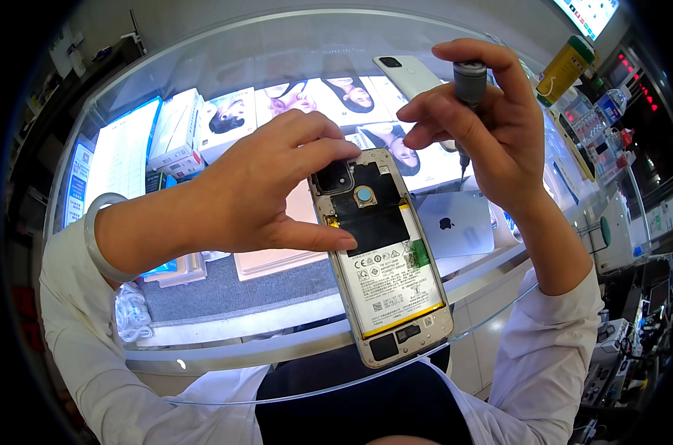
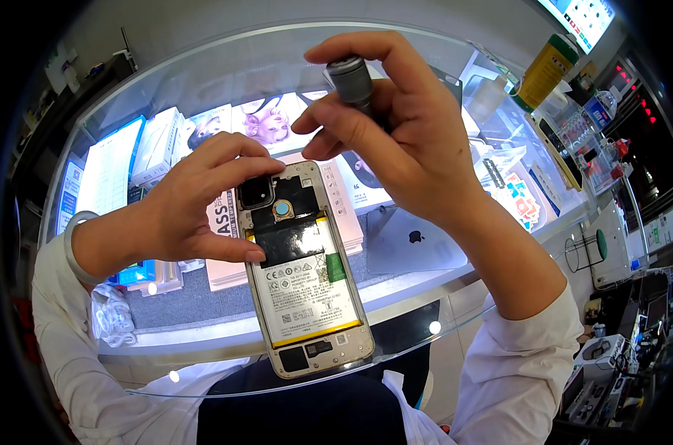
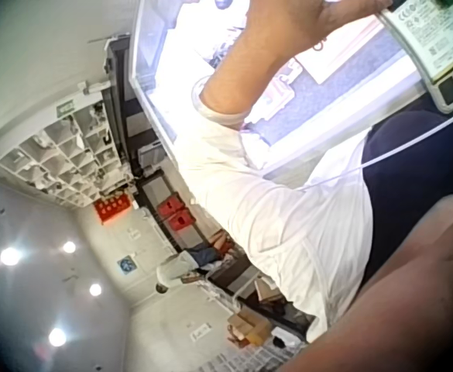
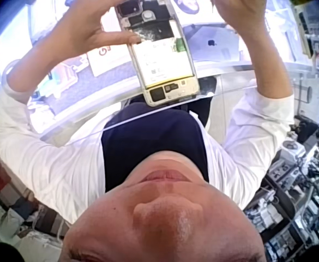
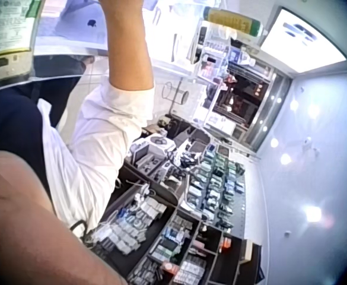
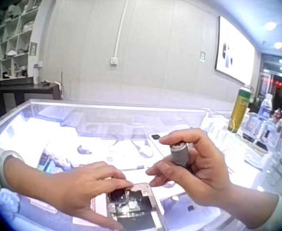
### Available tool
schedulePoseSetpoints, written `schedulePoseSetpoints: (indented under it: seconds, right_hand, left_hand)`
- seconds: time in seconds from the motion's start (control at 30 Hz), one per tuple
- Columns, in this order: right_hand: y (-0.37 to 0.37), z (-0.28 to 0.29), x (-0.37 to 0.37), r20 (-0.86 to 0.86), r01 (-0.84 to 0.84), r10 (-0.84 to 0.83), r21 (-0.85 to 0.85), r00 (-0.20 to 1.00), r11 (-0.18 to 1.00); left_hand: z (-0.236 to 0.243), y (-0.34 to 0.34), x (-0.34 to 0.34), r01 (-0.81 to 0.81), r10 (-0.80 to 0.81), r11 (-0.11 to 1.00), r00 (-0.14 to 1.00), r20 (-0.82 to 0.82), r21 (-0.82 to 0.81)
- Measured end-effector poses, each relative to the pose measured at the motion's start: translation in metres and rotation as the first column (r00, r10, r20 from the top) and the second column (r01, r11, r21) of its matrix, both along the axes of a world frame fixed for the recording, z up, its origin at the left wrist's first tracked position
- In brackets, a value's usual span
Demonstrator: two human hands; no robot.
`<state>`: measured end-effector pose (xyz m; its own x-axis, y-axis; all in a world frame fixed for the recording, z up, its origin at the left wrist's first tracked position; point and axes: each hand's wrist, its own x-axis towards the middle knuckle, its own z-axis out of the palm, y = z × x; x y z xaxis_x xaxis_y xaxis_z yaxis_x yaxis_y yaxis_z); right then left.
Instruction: The person is repairing a mobile phone by using a screwdriver to remove and replace screws around the internal camera and circuit components.
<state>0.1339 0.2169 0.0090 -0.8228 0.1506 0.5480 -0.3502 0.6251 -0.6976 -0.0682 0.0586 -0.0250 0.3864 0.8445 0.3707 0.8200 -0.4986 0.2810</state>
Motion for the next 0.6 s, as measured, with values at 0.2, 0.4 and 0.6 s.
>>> schedulePoseSetpoints:
  seconds: [0.2,0.4,0.6]
  right_hand:
    - [0.011,-0.005,-0.006,-0.269,0.135,-0.088,0.161,0.959,0.978]
    - [0.01,-0.007,-0.017,-0.357,0.194,-0.133,0.142,0.925,0.971]
    - [0.01,-0.011,-0.024,-0.279,0.131,-0.116,0.033,0.953,0.991]
  left_hand:
    - [0.002,0.004,0.001,-0.01,0.011,1.0,0.999,0.052,-0.011]
    - [0.005,0.024,-0.01,-0.11,0.115,0.993,0.978,0.173,-0.042]
    - [0.006,0.029,-0.008,-0.078,0.107,0.993,0.899,0.425,-0.084]
